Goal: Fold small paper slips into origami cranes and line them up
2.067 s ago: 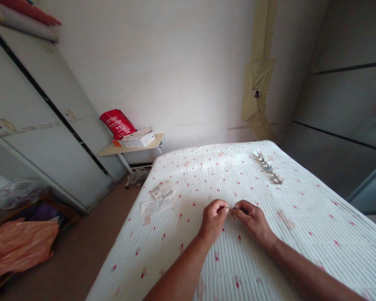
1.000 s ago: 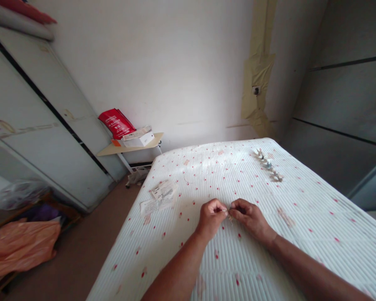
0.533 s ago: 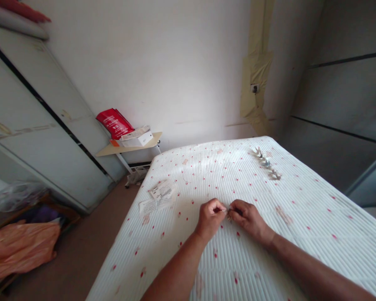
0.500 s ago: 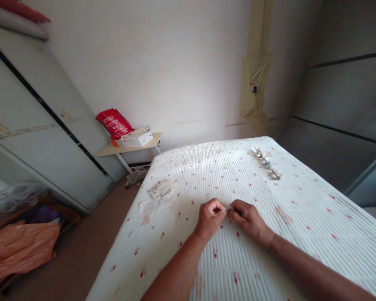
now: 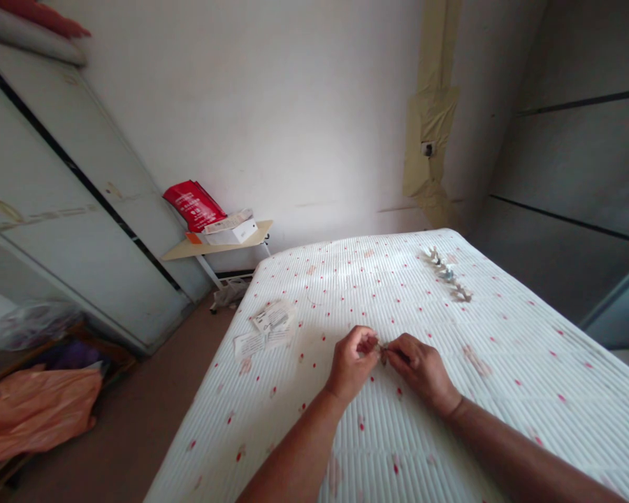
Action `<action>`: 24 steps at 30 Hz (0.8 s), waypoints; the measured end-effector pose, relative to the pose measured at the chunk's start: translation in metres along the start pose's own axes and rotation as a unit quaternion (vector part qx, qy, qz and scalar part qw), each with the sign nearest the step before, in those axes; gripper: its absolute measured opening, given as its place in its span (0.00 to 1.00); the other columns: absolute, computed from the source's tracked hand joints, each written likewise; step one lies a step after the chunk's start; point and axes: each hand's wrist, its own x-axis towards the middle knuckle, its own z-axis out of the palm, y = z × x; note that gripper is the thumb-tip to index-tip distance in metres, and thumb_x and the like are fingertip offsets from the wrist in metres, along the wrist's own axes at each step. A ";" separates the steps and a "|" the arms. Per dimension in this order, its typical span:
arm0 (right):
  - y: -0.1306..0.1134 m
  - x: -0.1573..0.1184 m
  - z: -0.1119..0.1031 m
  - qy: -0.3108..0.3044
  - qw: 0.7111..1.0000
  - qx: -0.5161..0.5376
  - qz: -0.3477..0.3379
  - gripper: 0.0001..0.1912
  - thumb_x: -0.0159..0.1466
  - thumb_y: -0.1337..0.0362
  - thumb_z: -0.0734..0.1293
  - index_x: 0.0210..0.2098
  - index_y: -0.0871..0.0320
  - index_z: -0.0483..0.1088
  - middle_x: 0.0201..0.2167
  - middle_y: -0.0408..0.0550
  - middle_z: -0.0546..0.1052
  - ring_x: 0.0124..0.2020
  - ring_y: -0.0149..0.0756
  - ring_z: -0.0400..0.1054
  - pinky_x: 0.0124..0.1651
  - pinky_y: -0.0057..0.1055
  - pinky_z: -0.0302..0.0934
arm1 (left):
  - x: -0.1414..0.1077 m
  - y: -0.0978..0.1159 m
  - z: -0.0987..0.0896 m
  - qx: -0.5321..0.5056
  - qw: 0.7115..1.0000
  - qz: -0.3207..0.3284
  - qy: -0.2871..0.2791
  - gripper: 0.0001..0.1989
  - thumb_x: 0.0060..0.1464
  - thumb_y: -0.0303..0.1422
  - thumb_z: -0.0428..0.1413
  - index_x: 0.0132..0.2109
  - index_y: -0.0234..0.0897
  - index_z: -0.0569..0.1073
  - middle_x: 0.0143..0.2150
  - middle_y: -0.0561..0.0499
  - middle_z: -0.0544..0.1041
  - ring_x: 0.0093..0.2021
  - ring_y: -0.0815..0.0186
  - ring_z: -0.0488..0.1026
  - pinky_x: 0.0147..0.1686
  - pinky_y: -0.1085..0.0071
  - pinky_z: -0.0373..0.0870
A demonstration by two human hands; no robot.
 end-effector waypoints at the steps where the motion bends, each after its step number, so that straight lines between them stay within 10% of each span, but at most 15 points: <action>1: 0.001 0.000 0.000 0.009 1.000 -0.002 0.015 0.10 0.60 0.64 0.59 0.26 0.57 0.68 0.24 0.44 0.72 0.25 0.31 0.68 0.29 0.26 0.58 | 0.000 -0.002 -0.001 0.002 1.000 -0.009 0.009 0.08 0.43 0.23 0.52 0.34 0.36 0.68 0.31 0.54 0.72 0.33 0.70 0.69 0.35 0.76 0.63; 11: 0.001 0.003 0.000 0.015 0.996 0.024 0.080 0.10 0.59 0.62 0.60 0.24 0.57 0.69 0.22 0.43 0.72 0.24 0.32 0.67 0.28 0.26 0.58 | -0.004 -0.003 0.007 0.015 0.999 -0.043 0.009 0.11 0.49 0.29 0.51 0.42 0.38 0.69 0.33 0.52 0.74 0.34 0.69 0.70 0.34 0.75 0.63; 24: -0.006 0.003 -0.001 -0.010 0.994 0.080 0.075 0.09 0.59 0.62 0.59 0.24 0.57 0.66 0.21 0.42 0.70 0.23 0.31 0.65 0.26 0.26 0.57 | -0.001 0.006 0.016 -0.138 0.979 -0.146 0.042 0.05 0.43 0.31 0.53 0.24 0.34 0.65 0.20 0.56 0.65 0.23 0.72 0.62 0.25 0.76 0.58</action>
